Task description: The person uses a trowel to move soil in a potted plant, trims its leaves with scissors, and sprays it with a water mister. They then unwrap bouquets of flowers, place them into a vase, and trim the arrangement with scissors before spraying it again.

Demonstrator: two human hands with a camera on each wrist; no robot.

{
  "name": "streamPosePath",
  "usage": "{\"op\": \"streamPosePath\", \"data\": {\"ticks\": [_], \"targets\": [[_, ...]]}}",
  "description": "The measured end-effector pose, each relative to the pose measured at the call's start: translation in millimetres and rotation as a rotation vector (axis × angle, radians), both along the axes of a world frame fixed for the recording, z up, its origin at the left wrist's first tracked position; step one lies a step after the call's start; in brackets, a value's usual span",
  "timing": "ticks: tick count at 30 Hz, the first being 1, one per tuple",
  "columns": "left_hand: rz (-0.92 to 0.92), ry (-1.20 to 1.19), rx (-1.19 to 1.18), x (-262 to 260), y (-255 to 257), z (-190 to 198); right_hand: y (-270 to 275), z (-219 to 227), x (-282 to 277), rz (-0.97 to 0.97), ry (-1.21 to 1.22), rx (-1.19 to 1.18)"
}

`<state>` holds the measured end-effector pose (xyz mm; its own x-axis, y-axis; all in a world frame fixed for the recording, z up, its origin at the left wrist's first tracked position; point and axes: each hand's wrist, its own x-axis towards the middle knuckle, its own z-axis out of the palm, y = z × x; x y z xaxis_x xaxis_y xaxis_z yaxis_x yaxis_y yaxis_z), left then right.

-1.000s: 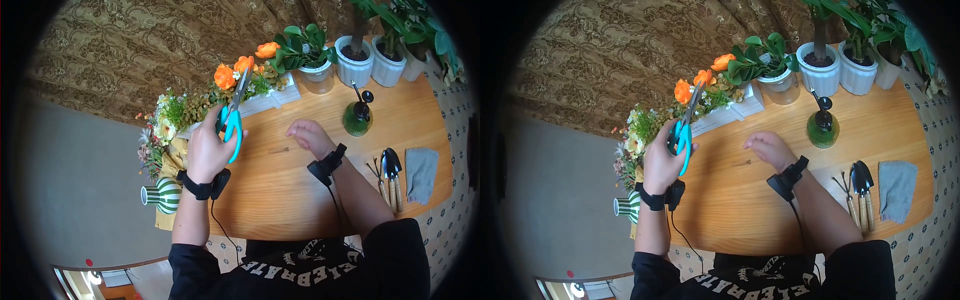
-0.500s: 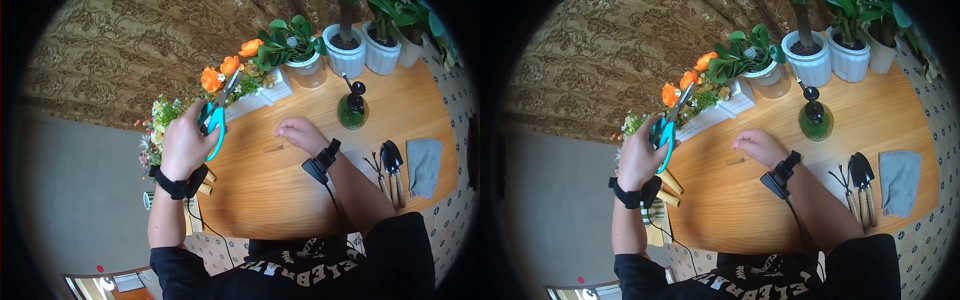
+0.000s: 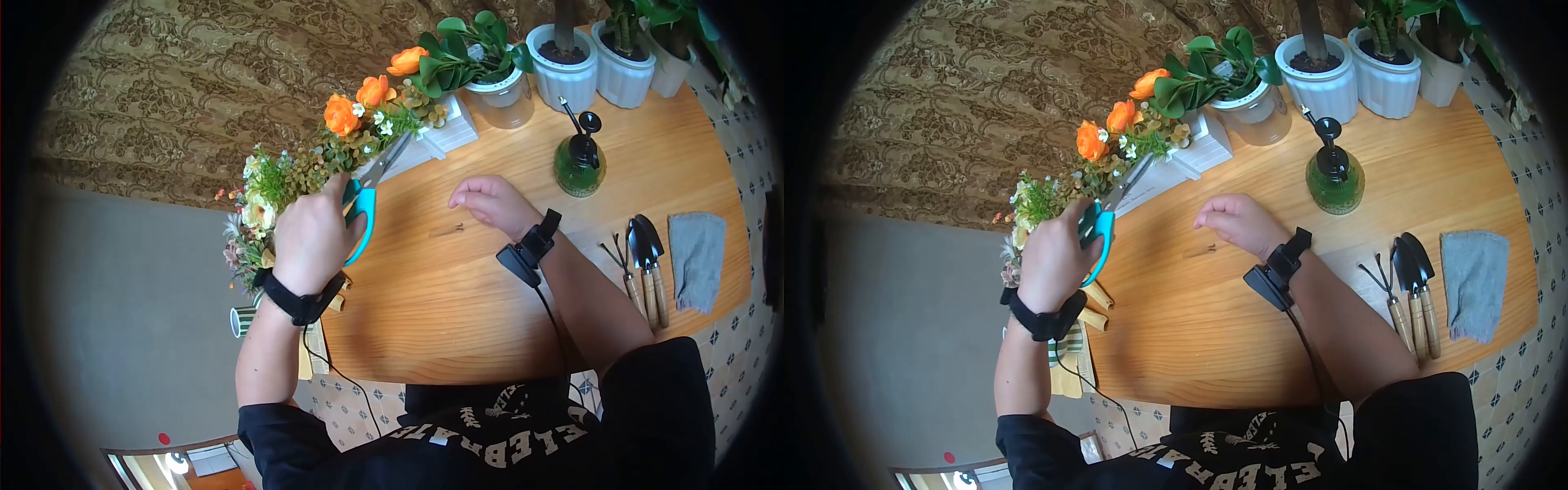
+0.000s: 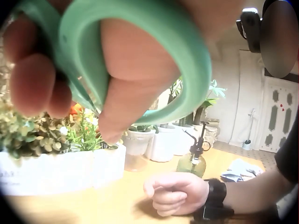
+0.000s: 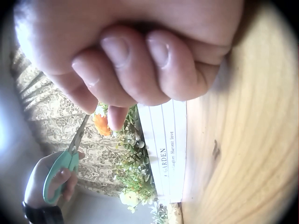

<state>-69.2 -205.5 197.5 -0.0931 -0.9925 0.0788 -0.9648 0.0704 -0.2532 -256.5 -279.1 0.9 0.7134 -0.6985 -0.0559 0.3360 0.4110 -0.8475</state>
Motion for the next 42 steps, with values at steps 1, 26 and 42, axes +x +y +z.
{"op": "streamPosePath", "data": {"ticks": [1, 26, 42], "targets": [[0.005, -0.014, 0.016, -2, 0, -2, 0, 1, 0, -0.003, 0.004, 0.001], [0.103, -0.164, 0.076, -14, -17, -40, -2, -5, 1, 0.016, -0.023, -0.026], [0.097, -0.096, 0.080, -9, -20, -50, -3, -6, 1, 0.031, -0.023, -0.005]]}}
